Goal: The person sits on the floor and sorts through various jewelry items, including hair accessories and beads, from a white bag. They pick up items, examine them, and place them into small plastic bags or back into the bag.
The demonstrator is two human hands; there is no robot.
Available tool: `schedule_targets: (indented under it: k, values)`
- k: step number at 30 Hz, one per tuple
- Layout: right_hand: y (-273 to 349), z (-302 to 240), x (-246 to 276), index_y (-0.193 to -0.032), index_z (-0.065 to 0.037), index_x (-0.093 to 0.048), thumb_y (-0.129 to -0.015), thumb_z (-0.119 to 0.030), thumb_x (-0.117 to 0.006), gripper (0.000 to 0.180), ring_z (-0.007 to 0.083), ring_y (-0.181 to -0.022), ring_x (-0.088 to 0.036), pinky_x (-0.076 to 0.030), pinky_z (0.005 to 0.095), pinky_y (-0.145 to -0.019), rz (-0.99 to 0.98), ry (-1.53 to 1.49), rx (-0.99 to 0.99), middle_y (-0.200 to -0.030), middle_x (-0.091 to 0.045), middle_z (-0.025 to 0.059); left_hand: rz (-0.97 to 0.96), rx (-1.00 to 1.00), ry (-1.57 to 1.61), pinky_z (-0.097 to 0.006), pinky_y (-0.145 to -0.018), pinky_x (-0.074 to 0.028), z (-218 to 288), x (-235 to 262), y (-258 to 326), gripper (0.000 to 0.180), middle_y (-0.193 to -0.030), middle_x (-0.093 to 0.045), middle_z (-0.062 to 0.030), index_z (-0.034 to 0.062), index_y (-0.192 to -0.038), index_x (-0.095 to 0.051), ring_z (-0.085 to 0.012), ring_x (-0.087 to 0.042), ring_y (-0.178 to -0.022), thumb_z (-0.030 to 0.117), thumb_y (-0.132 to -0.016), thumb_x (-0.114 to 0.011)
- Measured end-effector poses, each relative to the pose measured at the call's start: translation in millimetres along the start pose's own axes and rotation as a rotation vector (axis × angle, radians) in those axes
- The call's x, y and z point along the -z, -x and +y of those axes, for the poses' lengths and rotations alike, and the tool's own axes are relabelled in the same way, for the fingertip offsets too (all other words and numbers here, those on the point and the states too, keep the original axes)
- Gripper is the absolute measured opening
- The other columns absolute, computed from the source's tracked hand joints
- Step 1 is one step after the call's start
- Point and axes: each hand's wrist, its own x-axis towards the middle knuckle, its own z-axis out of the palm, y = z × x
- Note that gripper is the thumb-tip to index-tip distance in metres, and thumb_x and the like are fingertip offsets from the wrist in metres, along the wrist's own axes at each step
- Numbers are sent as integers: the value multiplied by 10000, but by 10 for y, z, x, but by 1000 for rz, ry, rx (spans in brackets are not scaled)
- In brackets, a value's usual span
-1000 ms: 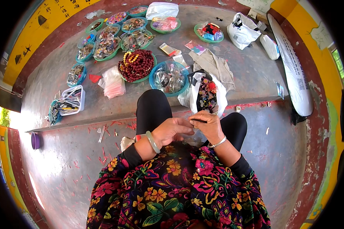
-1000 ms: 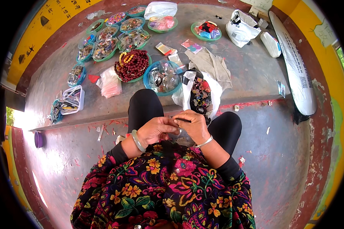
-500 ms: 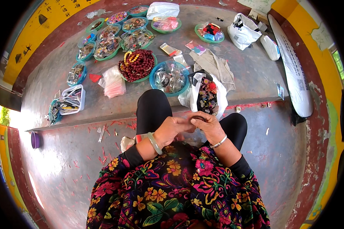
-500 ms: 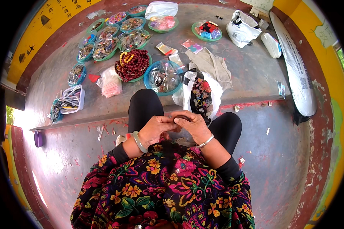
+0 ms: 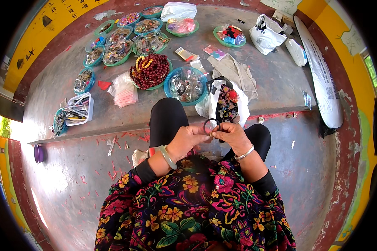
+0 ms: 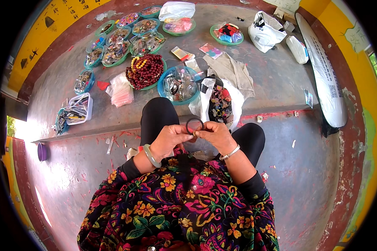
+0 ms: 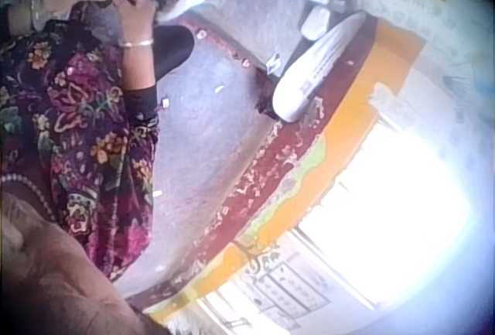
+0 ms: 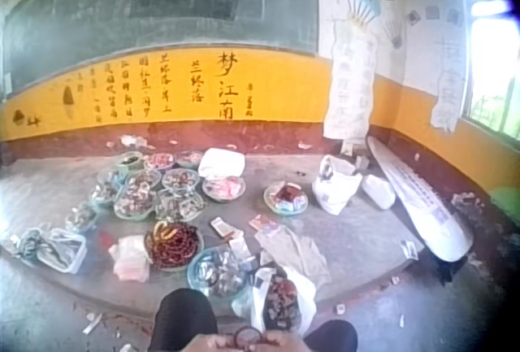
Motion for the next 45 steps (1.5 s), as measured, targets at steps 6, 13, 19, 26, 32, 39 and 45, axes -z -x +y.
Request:
schedule_targets:
  k: [6, 13, 19, 26, 32, 39, 45]
  values:
    - [-29, -4, 3, -824, 13, -605, -731, -61, -691, 146, 67, -677, -551, -441, 201, -622, 22, 155, -33, -738, -611, 23, -42, -16, -18, -226, -786, -465, -183, 46, -73, 212, -937, -634, -74, -50, -1021, -592, -111, -601, -841, -9, -814, -581]
    - [-37, -56, -30, -773, 5, -580, -717, -75, -692, 148, 63, -619, -529, -429, 214, -571, 13, 249, -11, -693, -593, 14, -63, 16, -92, -240, -810, -471, -211, 64, -94, 218, -949, -627, -73, -60, -1034, -579, -121, -600, -862, -38, -819, -560]
    - [-47, -33, -4, -734, 11, -585, -689, -147, -708, 206, 78, -599, -541, -430, 249, -555, 63, 478, 70, -633, -580, 49, -88, 19, -14, -245, -817, -471, -225, 84, -117, 227, -951, -628, -75, -61, -1046, -573, -128, -603, -878, -40, -820, -553]
    - [-34, -98, -44, -724, 6, -584, -674, -204, -724, 257, 106, -580, -534, -425, 262, -556, 67, 570, 96, -632, -581, 64, -88, 60, -198, -242, -806, -471, -138, 43, -92, 218, -935, -636, -82, -52, -1038, -580, -126, -608, -853, -22, -824, -556]
    - [-66, 19, 66, -754, 14, -598, -713, -157, -704, 205, 58, -603, -516, -423, 239, -551, -34, 281, 44, -641, -592, 59, -71, -2, -103, -183, -637, -472, -213, 98, -114, 218, -881, -652, -82, -28, -1031, -592, -89, -604, -803, 26, -820, -583]
    - [-80, 73, 111, -729, 34, -592, -726, -132, -695, 195, 56, -598, -523, -425, 238, -536, -2, 396, 87, -634, -603, 52, -110, 60, -22, -176, -530, -458, -113, 61, -59, 257, -924, -647, -81, 4, -1082, -554, -77, -606, -787, 49, -829, -573]
    - [-79, 83, 102, -713, 34, -579, -713, -145, -706, 219, 55, -580, -499, -420, 246, -530, -1, 381, 79, -626, -597, 55, -117, 40, -109, -182, -530, -461, -47, 3, -38, 314, -945, -637, -65, 33, -1154, -495, -82, -608, -824, 39, -843, -538]
